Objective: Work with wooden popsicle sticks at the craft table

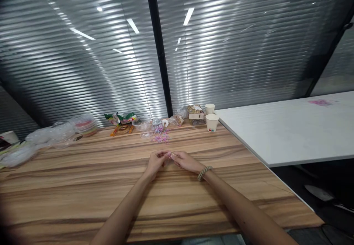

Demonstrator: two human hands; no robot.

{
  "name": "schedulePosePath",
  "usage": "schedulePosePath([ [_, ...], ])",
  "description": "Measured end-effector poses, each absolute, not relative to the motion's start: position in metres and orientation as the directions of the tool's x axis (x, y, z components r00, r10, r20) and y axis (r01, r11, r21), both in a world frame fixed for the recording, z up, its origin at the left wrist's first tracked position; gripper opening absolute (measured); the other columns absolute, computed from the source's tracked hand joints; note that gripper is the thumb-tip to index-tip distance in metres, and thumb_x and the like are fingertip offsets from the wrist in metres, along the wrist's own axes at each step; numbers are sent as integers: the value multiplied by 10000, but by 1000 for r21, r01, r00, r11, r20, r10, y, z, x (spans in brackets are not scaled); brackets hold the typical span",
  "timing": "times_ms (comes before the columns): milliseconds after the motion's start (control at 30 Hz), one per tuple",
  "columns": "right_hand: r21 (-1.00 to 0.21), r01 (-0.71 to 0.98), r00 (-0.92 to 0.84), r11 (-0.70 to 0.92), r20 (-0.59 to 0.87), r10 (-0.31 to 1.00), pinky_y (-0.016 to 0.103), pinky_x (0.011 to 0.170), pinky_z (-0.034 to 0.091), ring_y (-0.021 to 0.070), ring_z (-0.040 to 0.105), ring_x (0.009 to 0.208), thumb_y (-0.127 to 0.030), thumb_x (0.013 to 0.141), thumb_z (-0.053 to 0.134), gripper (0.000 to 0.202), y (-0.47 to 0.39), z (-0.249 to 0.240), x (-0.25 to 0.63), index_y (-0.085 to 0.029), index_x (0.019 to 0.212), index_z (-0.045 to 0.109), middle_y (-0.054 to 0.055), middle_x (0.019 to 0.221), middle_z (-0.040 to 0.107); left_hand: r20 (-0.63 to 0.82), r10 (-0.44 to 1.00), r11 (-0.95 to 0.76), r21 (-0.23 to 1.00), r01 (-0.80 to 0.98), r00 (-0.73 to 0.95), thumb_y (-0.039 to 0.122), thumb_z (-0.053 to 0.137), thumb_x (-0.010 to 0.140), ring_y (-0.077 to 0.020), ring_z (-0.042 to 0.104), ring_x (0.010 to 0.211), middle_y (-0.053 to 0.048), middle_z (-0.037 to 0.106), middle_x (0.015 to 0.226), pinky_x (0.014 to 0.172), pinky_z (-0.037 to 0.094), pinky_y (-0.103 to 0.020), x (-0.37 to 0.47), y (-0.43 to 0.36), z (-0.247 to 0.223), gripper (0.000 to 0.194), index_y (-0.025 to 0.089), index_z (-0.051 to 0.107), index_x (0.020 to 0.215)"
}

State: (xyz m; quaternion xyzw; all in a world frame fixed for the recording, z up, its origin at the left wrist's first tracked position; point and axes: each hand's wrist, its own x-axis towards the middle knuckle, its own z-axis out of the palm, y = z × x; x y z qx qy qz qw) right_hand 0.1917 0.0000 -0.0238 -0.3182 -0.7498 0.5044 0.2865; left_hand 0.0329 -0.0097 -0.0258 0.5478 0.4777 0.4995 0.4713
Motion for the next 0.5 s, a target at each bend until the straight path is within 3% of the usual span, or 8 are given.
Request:
schedulePosePath([
  [500, -926, 201, -641, 321, 124, 758, 210, 440, 265, 79, 320, 470, -577, 837, 308, 477, 2, -24, 192, -151, 805, 521, -49, 542, 345, 129, 990, -135, 983, 123, 51, 403, 655, 653, -162, 584, 622, -109, 692, 803, 438, 361, -195, 33, -12, -25, 384, 117, 686, 907],
])
